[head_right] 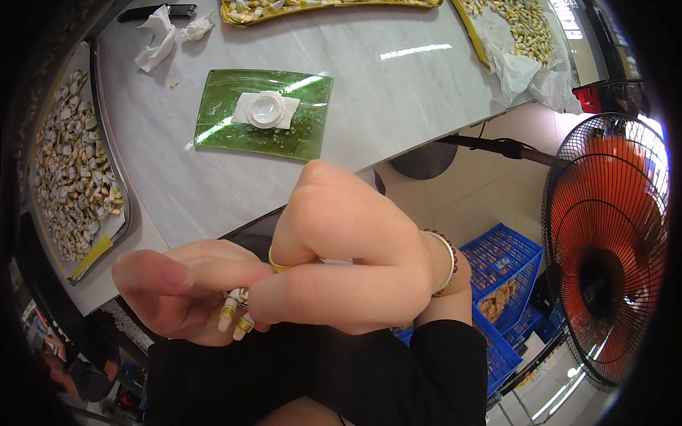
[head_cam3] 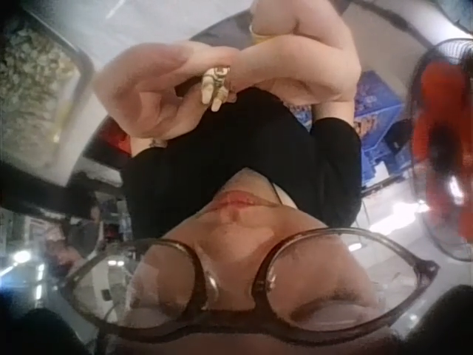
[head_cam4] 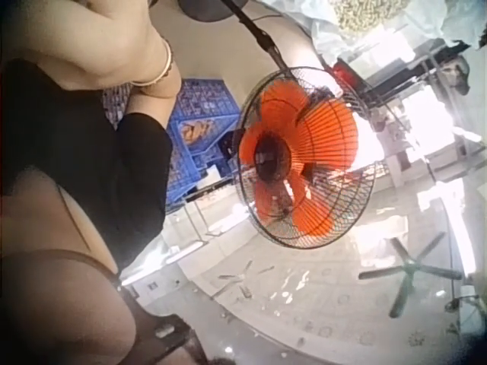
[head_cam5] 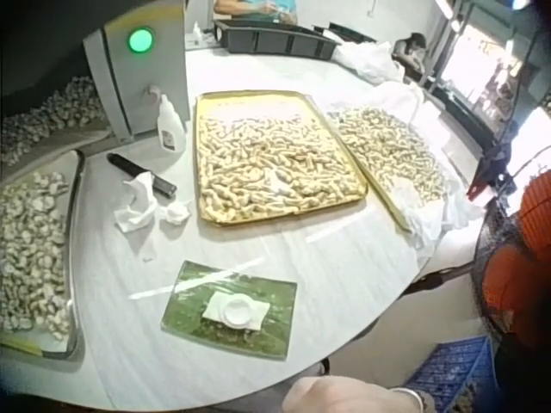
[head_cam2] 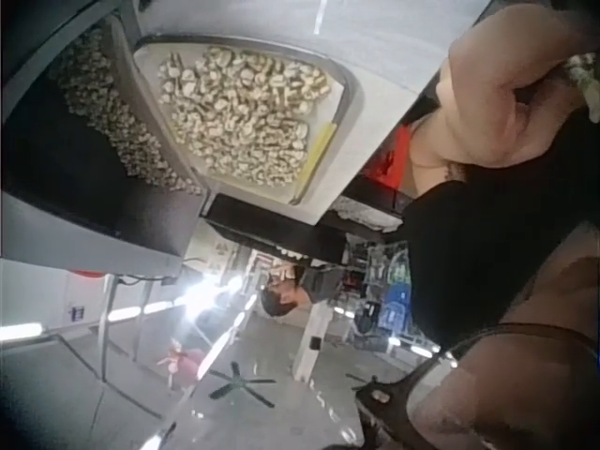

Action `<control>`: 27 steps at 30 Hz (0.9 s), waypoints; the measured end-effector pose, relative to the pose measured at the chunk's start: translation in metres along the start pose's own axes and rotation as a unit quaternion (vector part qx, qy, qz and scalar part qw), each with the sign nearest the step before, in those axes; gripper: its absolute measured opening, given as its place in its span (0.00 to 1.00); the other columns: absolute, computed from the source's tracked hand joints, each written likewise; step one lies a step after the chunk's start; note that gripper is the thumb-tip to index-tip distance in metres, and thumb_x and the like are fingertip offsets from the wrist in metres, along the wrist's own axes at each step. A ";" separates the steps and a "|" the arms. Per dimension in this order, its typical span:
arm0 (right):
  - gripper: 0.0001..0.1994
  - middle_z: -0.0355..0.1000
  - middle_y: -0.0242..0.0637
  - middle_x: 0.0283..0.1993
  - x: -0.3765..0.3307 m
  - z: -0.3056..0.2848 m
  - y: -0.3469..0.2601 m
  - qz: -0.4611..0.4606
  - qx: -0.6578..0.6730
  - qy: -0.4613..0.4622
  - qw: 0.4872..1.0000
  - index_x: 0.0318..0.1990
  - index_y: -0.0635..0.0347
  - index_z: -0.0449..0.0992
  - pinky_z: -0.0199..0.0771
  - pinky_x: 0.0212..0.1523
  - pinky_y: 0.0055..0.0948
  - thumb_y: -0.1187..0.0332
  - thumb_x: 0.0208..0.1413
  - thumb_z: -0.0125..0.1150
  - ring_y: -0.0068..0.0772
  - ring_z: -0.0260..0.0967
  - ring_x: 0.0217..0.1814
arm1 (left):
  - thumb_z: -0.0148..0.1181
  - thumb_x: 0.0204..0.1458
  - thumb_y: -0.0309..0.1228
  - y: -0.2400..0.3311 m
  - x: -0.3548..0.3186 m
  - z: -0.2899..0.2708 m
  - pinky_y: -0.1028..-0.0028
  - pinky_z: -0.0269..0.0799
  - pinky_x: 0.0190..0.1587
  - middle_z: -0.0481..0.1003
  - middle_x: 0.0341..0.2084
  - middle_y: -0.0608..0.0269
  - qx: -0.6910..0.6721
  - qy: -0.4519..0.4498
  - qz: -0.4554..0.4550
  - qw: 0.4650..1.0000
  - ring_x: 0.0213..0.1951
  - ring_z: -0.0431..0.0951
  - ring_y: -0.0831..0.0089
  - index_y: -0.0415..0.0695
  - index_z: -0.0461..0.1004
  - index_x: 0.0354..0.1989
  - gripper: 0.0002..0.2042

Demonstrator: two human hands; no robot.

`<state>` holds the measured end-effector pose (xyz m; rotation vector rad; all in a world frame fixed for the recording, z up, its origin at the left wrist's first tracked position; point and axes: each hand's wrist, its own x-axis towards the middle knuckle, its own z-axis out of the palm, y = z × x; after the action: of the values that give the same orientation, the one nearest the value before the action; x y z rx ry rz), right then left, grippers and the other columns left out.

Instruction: The person assembles small plastic toy figurine components by hand, joining them with glue from a bottle at a workshop table.

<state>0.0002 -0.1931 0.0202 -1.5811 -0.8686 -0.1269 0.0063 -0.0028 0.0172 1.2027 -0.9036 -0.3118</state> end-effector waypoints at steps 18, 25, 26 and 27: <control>0.11 0.64 0.31 0.27 -0.009 0.008 -0.001 0.026 -0.071 0.125 0.989 0.31 0.59 0.78 0.61 0.24 0.22 0.79 0.36 0.66 0.27 0.60 0.25 | 0.55 0.47 0.15 -0.006 -0.008 0.009 0.77 0.74 0.33 0.75 0.32 0.38 -0.092 0.186 -0.080 0.975 0.30 0.77 0.71 0.40 0.50 0.45 0.21; 0.15 0.67 0.35 0.32 -0.152 -0.089 0.075 0.018 0.220 0.799 0.560 0.38 0.62 0.69 0.63 0.34 0.28 0.58 0.57 0.43 0.31 0.63 0.34 | 0.64 0.45 0.36 -0.016 -0.030 0.005 0.76 0.67 0.29 0.75 0.25 0.53 0.065 0.367 -0.079 0.925 0.22 0.70 0.74 0.39 0.54 0.48 0.28; 0.18 0.67 0.38 0.35 -0.209 -0.117 0.081 0.027 0.230 0.850 0.473 0.40 0.63 0.68 0.64 0.36 0.29 0.56 0.58 0.41 0.34 0.64 0.36 | 0.62 0.47 0.33 -0.017 -0.028 0.007 0.72 0.68 0.33 0.75 0.28 0.48 0.047 0.344 -0.083 0.934 0.26 0.71 0.69 0.38 0.55 0.49 0.26; 0.21 0.66 0.42 0.38 -0.273 -0.140 0.085 0.016 0.251 0.889 0.383 0.43 0.64 0.66 0.64 0.39 0.32 0.53 0.57 0.38 0.37 0.63 0.38 | 0.60 0.49 0.30 -0.016 -0.028 0.007 0.68 0.70 0.36 0.75 0.30 0.43 0.035 0.323 -0.089 0.941 0.29 0.73 0.65 0.37 0.55 0.51 0.24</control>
<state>-0.0887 -0.4363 -0.1647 -0.1421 0.8802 -1.1554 -0.0122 0.0050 -0.0091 1.3393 -0.2352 -0.0141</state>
